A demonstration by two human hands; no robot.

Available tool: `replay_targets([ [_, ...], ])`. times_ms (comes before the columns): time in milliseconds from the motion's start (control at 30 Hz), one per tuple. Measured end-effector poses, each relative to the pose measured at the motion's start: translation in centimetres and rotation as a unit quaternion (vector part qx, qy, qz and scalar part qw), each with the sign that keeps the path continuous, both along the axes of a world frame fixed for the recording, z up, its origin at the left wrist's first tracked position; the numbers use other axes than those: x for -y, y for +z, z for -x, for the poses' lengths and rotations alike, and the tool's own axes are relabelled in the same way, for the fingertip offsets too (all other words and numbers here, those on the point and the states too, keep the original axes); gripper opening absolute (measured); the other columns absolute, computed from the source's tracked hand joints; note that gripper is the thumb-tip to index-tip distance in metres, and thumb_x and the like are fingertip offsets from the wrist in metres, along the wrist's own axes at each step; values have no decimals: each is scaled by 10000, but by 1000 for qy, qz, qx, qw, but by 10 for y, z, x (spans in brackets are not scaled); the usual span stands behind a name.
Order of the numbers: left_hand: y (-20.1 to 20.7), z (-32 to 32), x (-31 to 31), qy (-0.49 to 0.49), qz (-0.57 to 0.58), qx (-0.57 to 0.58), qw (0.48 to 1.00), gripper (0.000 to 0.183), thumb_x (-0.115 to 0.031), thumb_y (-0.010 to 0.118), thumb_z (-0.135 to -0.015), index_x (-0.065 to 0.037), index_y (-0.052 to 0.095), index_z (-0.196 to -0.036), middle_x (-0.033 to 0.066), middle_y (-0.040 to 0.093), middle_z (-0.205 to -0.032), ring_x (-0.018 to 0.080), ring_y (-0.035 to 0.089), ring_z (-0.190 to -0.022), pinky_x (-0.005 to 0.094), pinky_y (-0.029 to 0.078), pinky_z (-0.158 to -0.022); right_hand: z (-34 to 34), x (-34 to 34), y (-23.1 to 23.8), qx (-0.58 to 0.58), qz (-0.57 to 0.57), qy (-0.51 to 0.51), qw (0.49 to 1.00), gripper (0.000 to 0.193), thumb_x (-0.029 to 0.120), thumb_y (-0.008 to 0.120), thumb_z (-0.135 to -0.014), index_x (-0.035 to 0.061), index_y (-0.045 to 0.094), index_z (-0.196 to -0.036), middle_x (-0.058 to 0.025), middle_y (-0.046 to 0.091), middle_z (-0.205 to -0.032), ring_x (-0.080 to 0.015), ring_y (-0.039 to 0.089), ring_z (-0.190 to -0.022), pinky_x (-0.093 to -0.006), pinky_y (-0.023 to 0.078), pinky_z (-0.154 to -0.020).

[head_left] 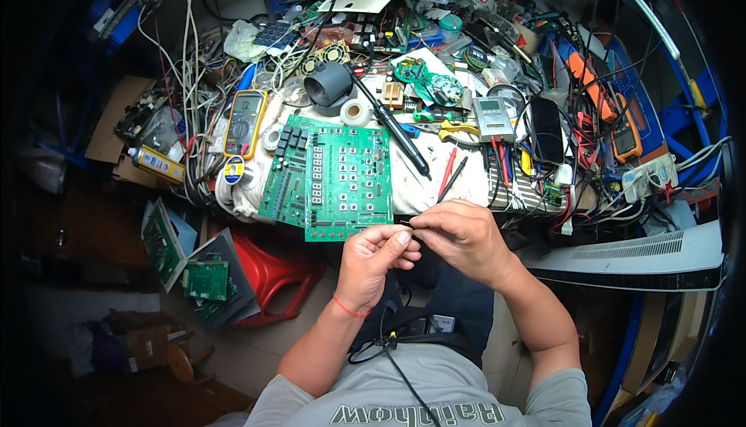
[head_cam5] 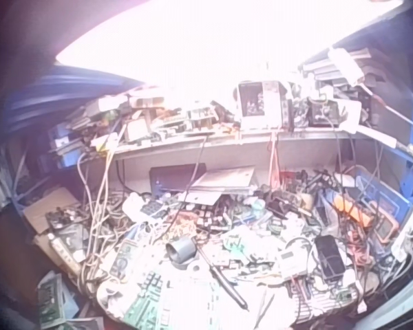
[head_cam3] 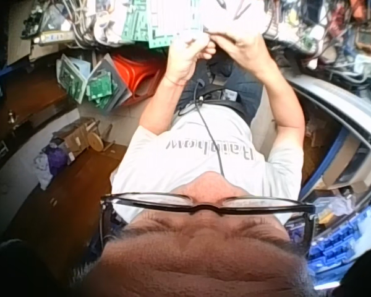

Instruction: The person retrieves a small component from a shelf, then strips and prepares a red wire. They insert the component into a green circuit board and solder it in place using a soldering iron and solder wire.

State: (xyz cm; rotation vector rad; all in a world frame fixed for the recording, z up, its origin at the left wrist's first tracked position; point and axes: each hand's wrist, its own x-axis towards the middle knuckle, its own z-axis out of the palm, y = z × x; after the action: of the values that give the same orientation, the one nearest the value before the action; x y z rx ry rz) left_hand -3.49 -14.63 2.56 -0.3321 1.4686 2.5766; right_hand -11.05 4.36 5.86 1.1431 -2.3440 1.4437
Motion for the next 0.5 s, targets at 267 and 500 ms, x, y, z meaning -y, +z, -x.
replay_targets([
  [267,0,1,1,9,12,10,1000,186,-132,701,-1020,28,733,-1108,108,772,-950,155,752,-802,264,609,-704,-3,4,-2,-33,-4,-11,999,198,7,789,-804,22,760,-999,-94,747,-913,-274,731,-832,-373,585,-731],
  [500,0,2,2,10,35,10,999,164,-112,688,-1016,37,733,-1068,114,765,-899,152,740,-765,261,601,-682,-3,2,-1,-104,-34,9,994,256,11,774,-780,42,733,-1031,-71,727,-950,-266,699,-821,-366,577,-709],
])
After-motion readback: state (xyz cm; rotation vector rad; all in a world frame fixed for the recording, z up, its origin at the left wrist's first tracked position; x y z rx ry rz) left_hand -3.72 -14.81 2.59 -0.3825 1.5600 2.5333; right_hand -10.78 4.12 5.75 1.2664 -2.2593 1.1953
